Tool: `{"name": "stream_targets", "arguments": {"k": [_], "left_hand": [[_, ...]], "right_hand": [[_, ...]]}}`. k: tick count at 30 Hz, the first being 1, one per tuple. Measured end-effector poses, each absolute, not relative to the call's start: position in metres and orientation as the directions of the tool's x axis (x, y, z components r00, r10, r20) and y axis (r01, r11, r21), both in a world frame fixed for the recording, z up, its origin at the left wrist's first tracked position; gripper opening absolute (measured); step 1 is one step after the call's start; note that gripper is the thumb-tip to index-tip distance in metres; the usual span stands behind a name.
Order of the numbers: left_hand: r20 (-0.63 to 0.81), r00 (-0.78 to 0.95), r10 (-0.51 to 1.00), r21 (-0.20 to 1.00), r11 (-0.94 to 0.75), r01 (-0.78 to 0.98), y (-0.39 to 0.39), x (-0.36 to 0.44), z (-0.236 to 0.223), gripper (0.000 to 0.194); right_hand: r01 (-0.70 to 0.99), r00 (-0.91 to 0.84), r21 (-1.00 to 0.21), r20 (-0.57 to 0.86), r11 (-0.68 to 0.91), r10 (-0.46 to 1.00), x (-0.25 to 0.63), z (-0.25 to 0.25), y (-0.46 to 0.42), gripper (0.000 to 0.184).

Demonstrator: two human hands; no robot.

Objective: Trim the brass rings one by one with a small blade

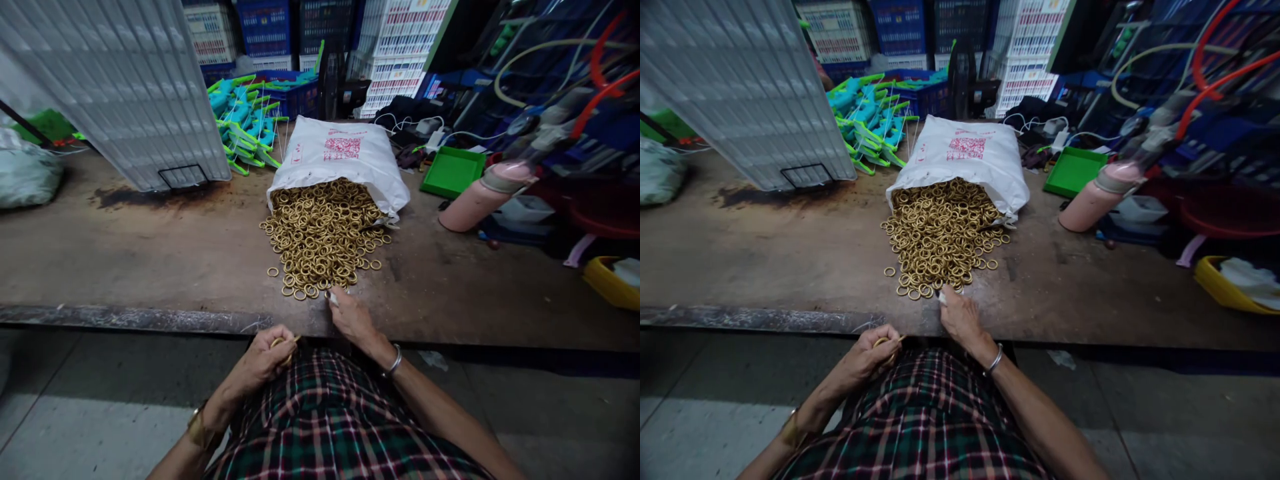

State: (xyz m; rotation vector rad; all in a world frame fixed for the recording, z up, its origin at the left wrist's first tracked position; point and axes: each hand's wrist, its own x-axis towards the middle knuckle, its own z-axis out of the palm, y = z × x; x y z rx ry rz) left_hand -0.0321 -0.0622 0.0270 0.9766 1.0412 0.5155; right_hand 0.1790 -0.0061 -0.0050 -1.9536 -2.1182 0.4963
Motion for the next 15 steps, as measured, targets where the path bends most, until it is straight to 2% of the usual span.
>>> {"name": "stream_targets", "arguments": {"k": [3,6,8,12,15], "left_hand": [[-0.591,0.393,0.705,0.788,0.609,0.092,-0.071,-0.052,0.001,0.033],[-0.693,0.384,0.61,0.664,0.748,0.009,-0.072,-0.056,-0.023,0.036],[-0.735,0.381,0.561,0.616,0.788,0.027,-0.067,-0.05,-0.035,0.037],[-0.768,0.349,0.537,0.593,0.802,0.073,-0.055,-0.031,-0.059,0.035],[-0.72,0.343,0.603,0.653,0.756,0.041,-0.052,-0.016,-0.074,0.032]], "right_hand": [[0.935,0.029,-0.352,-0.013,-0.031,1.0,0.191,-0.004,-0.004,0.02],[0.945,0.025,-0.327,0.006,-0.021,1.0,0.195,-0.004,-0.006,0.023],[0.948,0.004,-0.319,0.014,0.001,1.0,0.193,-0.004,-0.009,0.024],[0.949,-0.015,-0.315,0.039,0.027,0.999,0.186,-0.004,-0.013,0.023],[0.946,-0.068,-0.315,0.039,0.077,0.997,0.187,-0.007,-0.016,0.024]]}}
